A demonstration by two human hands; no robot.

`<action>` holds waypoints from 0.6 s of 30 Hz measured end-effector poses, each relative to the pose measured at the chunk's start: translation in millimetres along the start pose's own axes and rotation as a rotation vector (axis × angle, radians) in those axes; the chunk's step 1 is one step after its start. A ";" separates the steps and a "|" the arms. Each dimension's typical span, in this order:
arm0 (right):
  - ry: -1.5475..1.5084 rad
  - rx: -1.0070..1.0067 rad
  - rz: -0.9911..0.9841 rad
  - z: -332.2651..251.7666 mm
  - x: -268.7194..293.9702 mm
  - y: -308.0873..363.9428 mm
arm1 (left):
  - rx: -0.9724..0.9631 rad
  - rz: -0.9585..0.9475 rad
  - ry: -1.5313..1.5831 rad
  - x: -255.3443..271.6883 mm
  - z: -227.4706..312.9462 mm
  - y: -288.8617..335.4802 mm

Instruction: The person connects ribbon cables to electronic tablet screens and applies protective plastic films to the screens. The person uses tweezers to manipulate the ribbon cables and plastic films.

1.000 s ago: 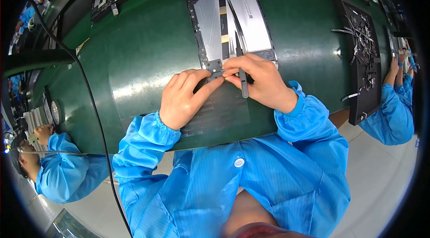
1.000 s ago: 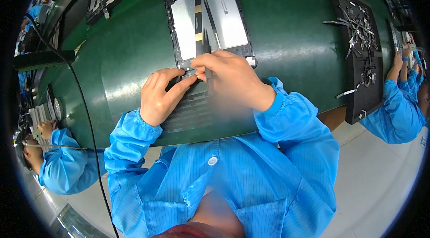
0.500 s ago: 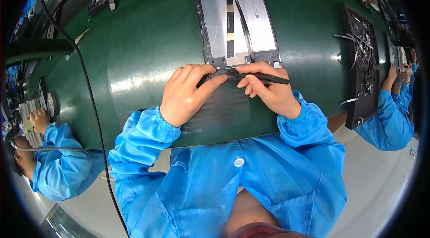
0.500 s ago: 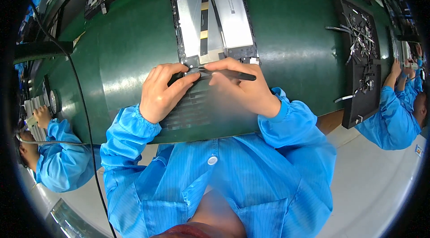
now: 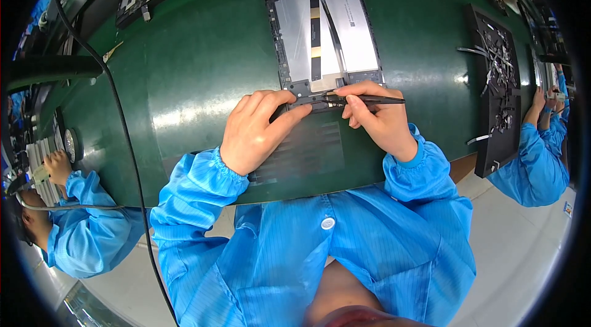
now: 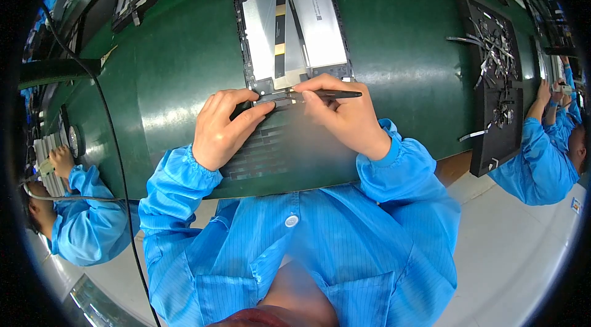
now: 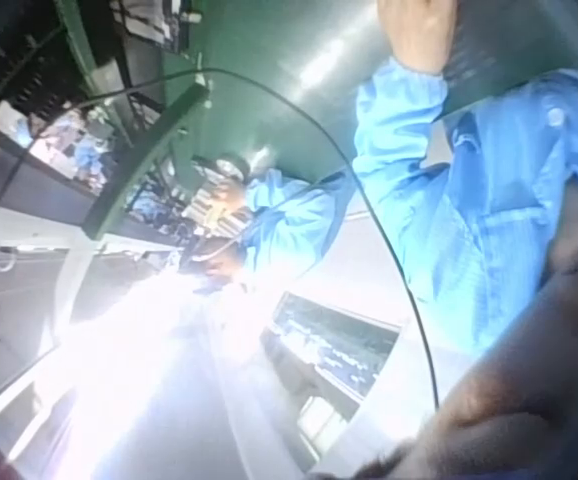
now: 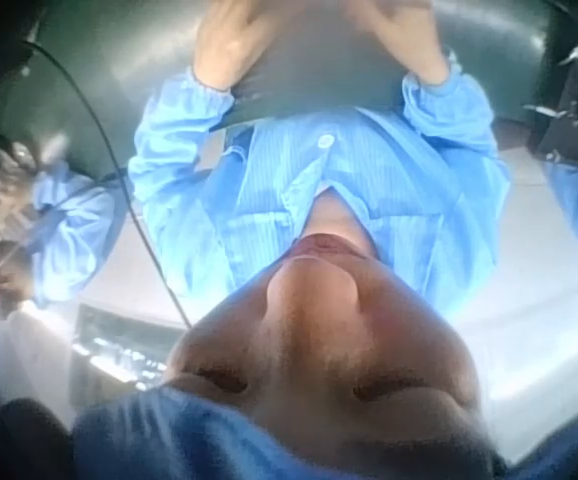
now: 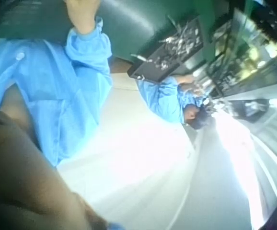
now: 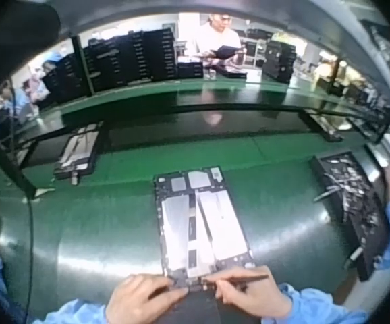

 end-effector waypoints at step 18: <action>0.005 0.078 -0.010 1.1 -4.0 -0.5 | -0.065 -0.033 -0.137 10.1 -2.1 7.4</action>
Point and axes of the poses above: each hand's wrist, its own y-axis away from the middle knuckle, its own x-axis out of the back of the hand, z = x × y, the point moved 1 cm from there along -y, towards the middle knuckle, and after that the axes turned 5 degrees about -z, right-handed, at the moved point
